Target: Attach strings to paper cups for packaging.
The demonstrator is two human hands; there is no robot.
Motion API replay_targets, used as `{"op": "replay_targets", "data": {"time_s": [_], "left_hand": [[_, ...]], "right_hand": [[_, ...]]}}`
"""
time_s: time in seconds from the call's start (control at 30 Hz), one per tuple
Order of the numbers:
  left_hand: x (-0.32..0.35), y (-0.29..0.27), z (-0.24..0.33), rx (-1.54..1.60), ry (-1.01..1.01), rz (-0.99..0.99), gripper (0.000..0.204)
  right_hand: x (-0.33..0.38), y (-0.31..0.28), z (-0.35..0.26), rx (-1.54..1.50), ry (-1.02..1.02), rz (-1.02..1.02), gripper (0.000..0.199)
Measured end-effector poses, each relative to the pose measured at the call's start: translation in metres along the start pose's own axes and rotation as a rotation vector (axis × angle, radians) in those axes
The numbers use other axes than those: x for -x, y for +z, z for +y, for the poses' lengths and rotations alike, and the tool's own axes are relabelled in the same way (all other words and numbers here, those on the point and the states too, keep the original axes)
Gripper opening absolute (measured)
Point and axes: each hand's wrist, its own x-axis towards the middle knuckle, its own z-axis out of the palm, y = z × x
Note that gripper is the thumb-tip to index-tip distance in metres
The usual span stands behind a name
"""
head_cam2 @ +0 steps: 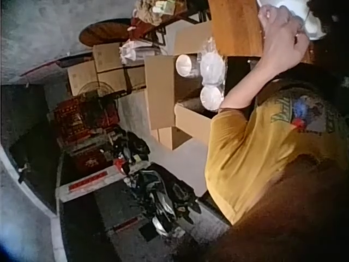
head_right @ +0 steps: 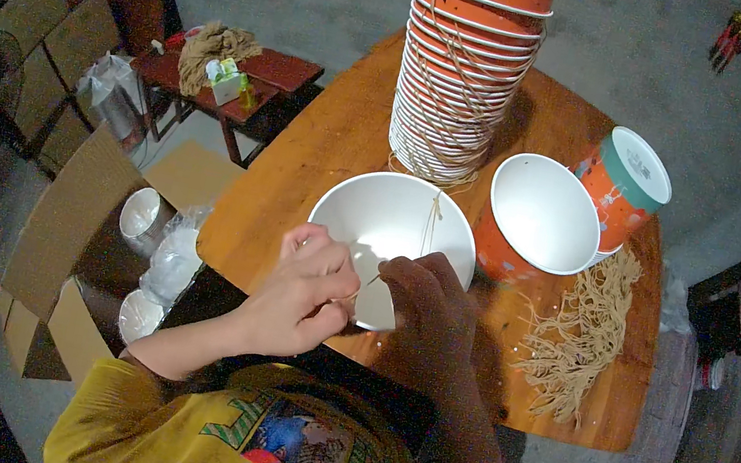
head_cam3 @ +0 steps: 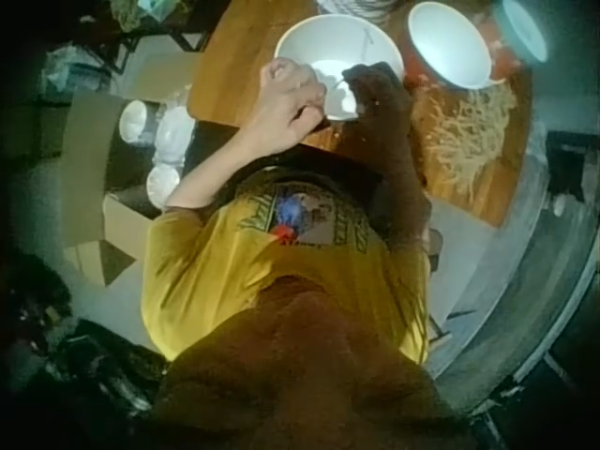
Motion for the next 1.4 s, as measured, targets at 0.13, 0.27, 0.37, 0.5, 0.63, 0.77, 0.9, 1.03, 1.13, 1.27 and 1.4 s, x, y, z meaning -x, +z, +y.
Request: {"op": "replay_targets", "data": {"time_s": [0.13,0.27,0.37,0.5,0.63,0.77,0.9,1.03,1.13,1.27,1.4], "left_hand": [[0.001,0.000,0.001,-0.024,-0.008,-0.025,0.010],[0.014,0.013,-0.005,0.112,0.005,0.118,0.021],[0.021,0.009,-0.013,0.000,0.129,0.054,0.026],[0.022,0.004,-0.022,-0.125,0.339,0.070,0.029],[-0.003,-0.042,-0.011,-0.022,0.296,0.090,0.020],[-0.021,-0.070,-0.025,0.375,-0.262,0.039,0.011],[-0.043,-0.076,-0.075,0.944,-0.823,0.034,0.014],[-0.031,-0.068,-0.126,1.062,-1.023,0.101,0.024],[-0.011,-0.055,-0.173,1.227,-1.004,0.152,0.041],[-0.005,-0.042,-0.267,1.190,-0.932,0.227,0.042],[-0.007,-0.059,-0.268,0.721,-0.822,0.373,0.021]], "right_hand": [[0.001,0.000,0.000,-0.009,0.058,-0.002,0.022],[0.001,-0.001,-0.001,-0.069,0.204,-0.042,0.013],[-0.003,0.004,-0.006,-0.102,0.212,0.018,0.004],[-0.012,-0.005,-0.016,-0.156,0.338,-0.084,0.007],[-0.027,-0.005,0.005,-0.512,0.434,0.033,0.012],[-0.045,-0.013,0.032,-0.677,0.588,0.195,0.016],[-0.036,-0.003,0.061,-0.708,0.664,0.107,0.017],[-0.018,0.002,0.077,-0.697,0.720,0.096,0.018],[0.001,-0.002,0.086,-0.679,0.724,-0.020,0.019],[0.017,0.004,0.074,-0.527,0.602,0.117,0.015],[0.005,-0.024,0.036,-0.173,0.406,0.328,0.011]]}}
